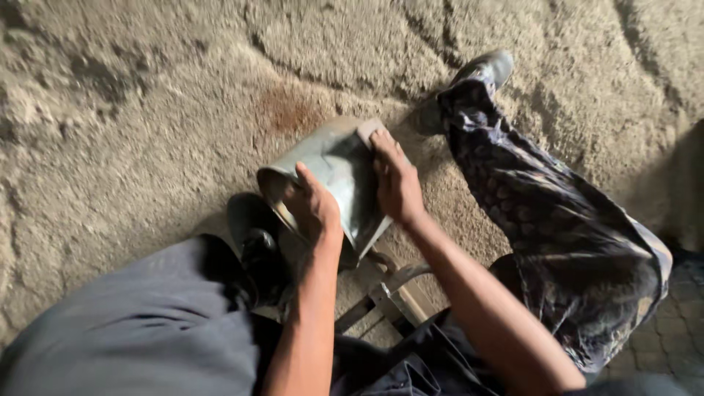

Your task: The person scrubs the exterior of a metal bucket with a small abrasive pad while seated on the ground. The bucket is rotated by hand to access different areas during the cleaning process.

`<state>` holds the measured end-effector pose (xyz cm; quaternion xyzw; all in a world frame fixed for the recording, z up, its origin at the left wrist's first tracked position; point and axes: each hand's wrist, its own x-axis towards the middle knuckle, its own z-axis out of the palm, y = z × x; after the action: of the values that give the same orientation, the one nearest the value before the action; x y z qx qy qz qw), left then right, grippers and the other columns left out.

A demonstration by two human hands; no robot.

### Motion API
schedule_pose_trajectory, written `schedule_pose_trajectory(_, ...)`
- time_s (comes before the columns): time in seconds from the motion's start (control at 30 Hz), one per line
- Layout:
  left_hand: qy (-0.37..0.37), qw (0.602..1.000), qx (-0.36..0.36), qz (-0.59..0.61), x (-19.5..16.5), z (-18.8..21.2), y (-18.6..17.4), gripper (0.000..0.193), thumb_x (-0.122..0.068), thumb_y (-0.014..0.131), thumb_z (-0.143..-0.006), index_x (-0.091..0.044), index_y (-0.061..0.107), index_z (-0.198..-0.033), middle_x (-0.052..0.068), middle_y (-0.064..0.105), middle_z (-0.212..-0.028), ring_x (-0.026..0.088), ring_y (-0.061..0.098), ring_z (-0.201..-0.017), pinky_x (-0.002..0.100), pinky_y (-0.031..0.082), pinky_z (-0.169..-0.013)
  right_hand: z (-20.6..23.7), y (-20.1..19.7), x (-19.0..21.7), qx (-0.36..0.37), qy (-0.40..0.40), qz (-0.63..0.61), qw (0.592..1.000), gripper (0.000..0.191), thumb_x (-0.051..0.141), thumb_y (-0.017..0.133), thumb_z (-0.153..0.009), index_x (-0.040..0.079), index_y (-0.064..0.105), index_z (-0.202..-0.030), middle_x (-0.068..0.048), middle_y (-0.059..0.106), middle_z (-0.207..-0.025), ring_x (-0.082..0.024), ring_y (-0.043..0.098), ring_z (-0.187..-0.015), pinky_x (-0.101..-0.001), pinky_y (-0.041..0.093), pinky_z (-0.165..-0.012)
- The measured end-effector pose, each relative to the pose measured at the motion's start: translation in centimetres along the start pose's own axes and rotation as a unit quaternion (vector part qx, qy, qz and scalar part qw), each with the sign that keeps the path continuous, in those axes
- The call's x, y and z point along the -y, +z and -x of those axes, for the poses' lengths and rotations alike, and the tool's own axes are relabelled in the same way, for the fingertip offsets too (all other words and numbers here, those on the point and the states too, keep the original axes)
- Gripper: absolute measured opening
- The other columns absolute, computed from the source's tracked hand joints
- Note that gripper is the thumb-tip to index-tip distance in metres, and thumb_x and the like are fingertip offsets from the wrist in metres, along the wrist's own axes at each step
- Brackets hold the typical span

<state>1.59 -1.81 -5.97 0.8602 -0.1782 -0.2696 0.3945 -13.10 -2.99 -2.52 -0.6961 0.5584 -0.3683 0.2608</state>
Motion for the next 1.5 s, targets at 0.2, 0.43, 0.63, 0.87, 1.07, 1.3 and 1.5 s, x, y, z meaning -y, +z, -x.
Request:
schedule_pose_trajectory(0.2,-0.049,0.997,0.054,0.008,-1.4,1.7,-0.4,0.065,-0.06,0.043,-0.099,-0.001,0.068,-0.11,0.021,0.072,-0.091,0.041,0.07,-0.08,0.05,0.053,-0.067,-0.7,-0.4,-0.1,-0.001,-0.033,-0.017,0.999,0.039,-0.002,0.053,-0.101,0.001,0.059,-0.14,-0.022,0.061,-0.148,-0.036,0.049,-0.149,-0.0469,0.032,-0.128)
schedule_pose_trajectory(0.43,-0.005,0.998,0.051,0.045,0.1,1.7,0.7,0.062,-0.056,0.048,-0.101,0.003,0.064,-0.09,0.022,0.07,-0.078,0.039,0.067,-0.069,0.048,0.049,-0.062,7.5,1.2,1.9,0.024,0.079,-0.212,0.974,0.039,-0.001,0.046,-0.108,-0.002,0.06,-0.145,-0.024,0.051,-0.16,-0.038,0.041,-0.155,-0.0432,0.027,-0.129)
schedule_pose_trajectory(0.63,0.049,0.998,0.042,0.02,-1.4,3.0,0.1,0.064,-0.055,0.048,-0.103,0.003,0.064,-0.082,0.023,0.068,-0.077,0.04,0.065,-0.07,0.048,0.049,-0.064,-2.6,-1.4,-5.4,0.033,0.134,0.031,0.99,0.039,0.01,0.054,-0.103,0.005,0.061,-0.141,-0.021,0.067,-0.136,-0.032,0.063,-0.131,-0.0376,0.05,-0.109)
schedule_pose_trajectory(0.87,0.031,0.999,0.005,0.013,0.6,2.3,0.0,0.066,-0.06,0.048,-0.101,0.002,0.068,-0.09,0.022,0.07,-0.082,0.04,0.066,-0.073,0.047,0.05,-0.063,7.6,1.4,4.3,0.024,0.093,-0.147,0.985,0.044,0.012,0.051,-0.106,0.001,0.054,-0.149,-0.021,0.046,-0.162,-0.035,0.036,-0.156,-0.0425,0.024,-0.128)
schedule_pose_trajectory(1.07,-0.049,0.998,0.022,0.02,-0.1,0.7,0.5,0.068,-0.063,0.05,-0.097,0.002,0.065,-0.095,0.02,0.07,-0.081,0.036,0.068,-0.069,0.047,0.05,-0.059,1.4,1.6,0.8,-0.007,0.264,-0.588,0.765,0.036,0.014,0.055,-0.115,-0.008,0.06,-0.143,-0.029,0.059,-0.155,-0.04,0.048,-0.153,-0.0432,0.033,-0.125)
schedule_pose_trajectory(1.3,0.032,0.997,0.052,0.056,-1.5,2.5,-0.3,0.066,-0.059,0.043,-0.103,0.003,0.067,-0.094,0.023,0.069,-0.081,0.038,0.066,-0.072,0.046,0.049,-0.064,-1.0,0.7,1.0,-0.072,0.37,-0.502,0.778,0.039,0.01,0.054,-0.112,-0.013,0.052,-0.144,-0.04,0.021,-0.151,-0.055,0.007,-0.139,-0.0386,0.027,-0.096)
schedule_pose_trajectory(1.5,0.052,0.992,0.054,0.102,-0.7,2.4,-0.9,0.067,-0.058,0.038,-0.103,0.002,0.068,-0.096,0.023,0.071,-0.084,0.039,0.066,-0.072,0.047,0.05,-0.064,7.1,1.4,4.4,0.045,0.036,-0.119,0.991,0.041,0.011,0.052,-0.105,-0.001,0.057,-0.144,-0.021,0.05,-0.159,-0.037,0.04,-0.155,-0.0448,0.027,-0.129)
